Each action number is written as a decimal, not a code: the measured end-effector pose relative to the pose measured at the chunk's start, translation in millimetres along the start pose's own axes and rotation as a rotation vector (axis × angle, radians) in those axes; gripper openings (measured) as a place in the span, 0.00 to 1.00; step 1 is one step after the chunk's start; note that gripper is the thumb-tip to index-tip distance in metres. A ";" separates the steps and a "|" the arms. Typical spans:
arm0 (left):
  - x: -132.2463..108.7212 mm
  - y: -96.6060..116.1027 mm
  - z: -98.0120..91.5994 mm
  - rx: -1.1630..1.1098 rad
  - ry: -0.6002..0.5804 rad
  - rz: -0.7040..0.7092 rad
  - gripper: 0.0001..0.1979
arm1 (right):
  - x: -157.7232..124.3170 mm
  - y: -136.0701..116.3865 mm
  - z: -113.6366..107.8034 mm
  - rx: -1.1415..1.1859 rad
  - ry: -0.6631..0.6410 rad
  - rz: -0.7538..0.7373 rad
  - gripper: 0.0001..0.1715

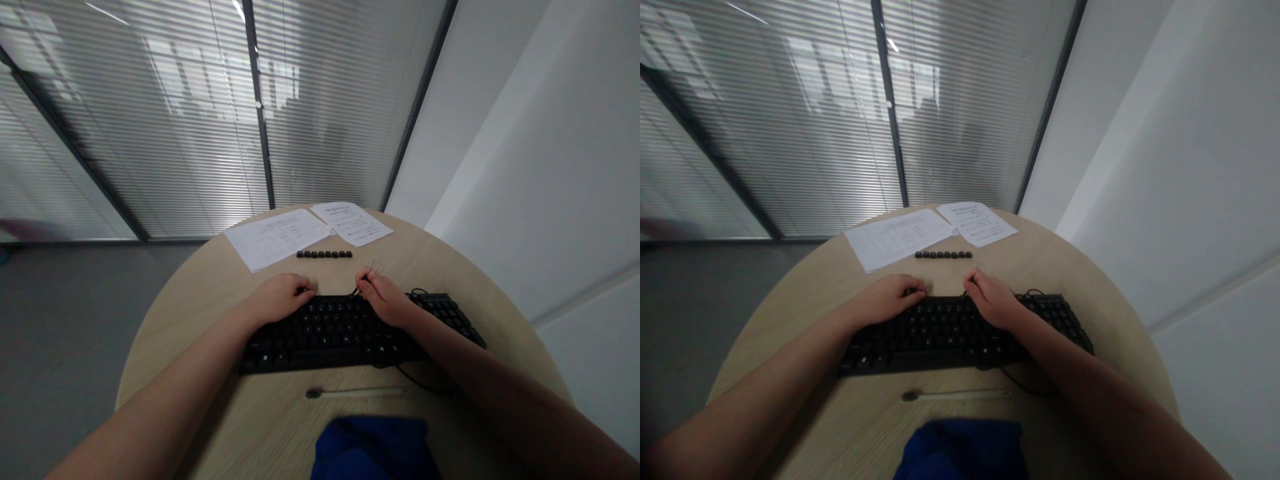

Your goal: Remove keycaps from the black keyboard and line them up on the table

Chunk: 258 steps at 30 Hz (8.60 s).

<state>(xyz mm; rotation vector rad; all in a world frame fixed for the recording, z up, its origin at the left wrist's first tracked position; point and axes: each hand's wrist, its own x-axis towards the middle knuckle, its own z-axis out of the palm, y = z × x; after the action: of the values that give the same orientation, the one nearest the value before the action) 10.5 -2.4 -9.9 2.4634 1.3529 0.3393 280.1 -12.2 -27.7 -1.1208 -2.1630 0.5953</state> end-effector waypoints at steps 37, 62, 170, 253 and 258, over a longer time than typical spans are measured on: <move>-0.6 1.5 -1.5 -0.021 0.007 0.002 0.15 | -6.5 3.1 4.1 -0.002 0.072 -0.031 0.09; -6.3 50.7 -4.2 -0.289 0.299 -0.087 0.10 | -9.2 -4.7 3.8 -0.273 0.109 -0.399 0.14; 3.0 16.8 14.1 -0.105 0.088 0.065 0.13 | 116.0 121.4 -38.5 -0.247 -0.167 0.248 0.20; -5.4 -21.4 -23.4 -0.109 -0.138 -0.048 0.14 | -11.4 9.9 -9.5 0.057 0.196 0.276 0.08; -6.3 -20.3 -25.0 -0.120 -0.139 -0.037 0.13 | -11.8 4.1 -9.4 -0.065 0.202 0.233 0.08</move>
<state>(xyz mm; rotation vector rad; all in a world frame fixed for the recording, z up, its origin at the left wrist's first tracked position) -17.2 6.4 5.2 2.3148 1.2809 0.2290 294.2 -18.8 -27.4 -1.4174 -1.9060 0.4915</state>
